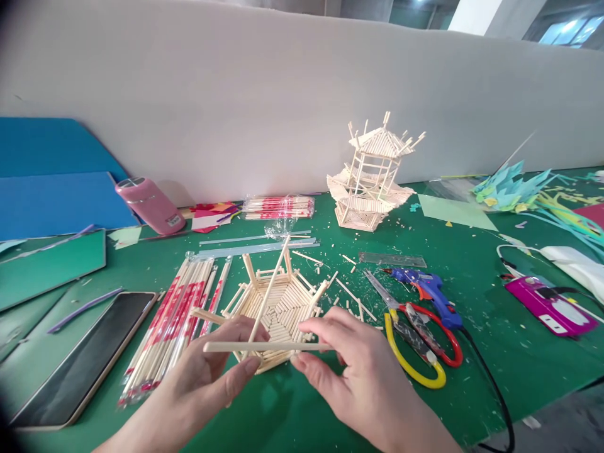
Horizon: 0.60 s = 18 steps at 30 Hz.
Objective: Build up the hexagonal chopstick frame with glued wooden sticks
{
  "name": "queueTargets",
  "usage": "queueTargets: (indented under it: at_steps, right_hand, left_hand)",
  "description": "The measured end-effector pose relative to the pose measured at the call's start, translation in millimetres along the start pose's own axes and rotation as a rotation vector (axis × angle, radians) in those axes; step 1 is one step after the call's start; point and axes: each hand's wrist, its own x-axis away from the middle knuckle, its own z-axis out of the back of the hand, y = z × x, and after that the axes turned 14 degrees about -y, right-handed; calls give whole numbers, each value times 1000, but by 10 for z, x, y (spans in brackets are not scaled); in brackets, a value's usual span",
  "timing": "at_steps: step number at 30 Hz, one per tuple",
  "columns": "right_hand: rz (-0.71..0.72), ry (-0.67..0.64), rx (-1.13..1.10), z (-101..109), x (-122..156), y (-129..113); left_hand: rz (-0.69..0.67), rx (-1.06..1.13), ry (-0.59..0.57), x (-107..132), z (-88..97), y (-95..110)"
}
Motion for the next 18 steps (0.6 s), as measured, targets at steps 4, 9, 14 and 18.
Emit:
queueTargets:
  at_steps: [4,9,14,18]
  right_hand:
    - [9,-74,-136,-72,-96,-35]
    - [-47,-93,-187,-65,-105,-20]
    - [-94,-100,-193,-64,-100,-8]
    - [-107,-120,-180,-64,-121,-2]
  left_hand:
    - [13,68,-55,-1,6,-25]
    - [58,165,-104,-1,-17,-70]
    - [47,218,-79,-18,-22,-90]
    - [35,234,-63,-16,-17,-125]
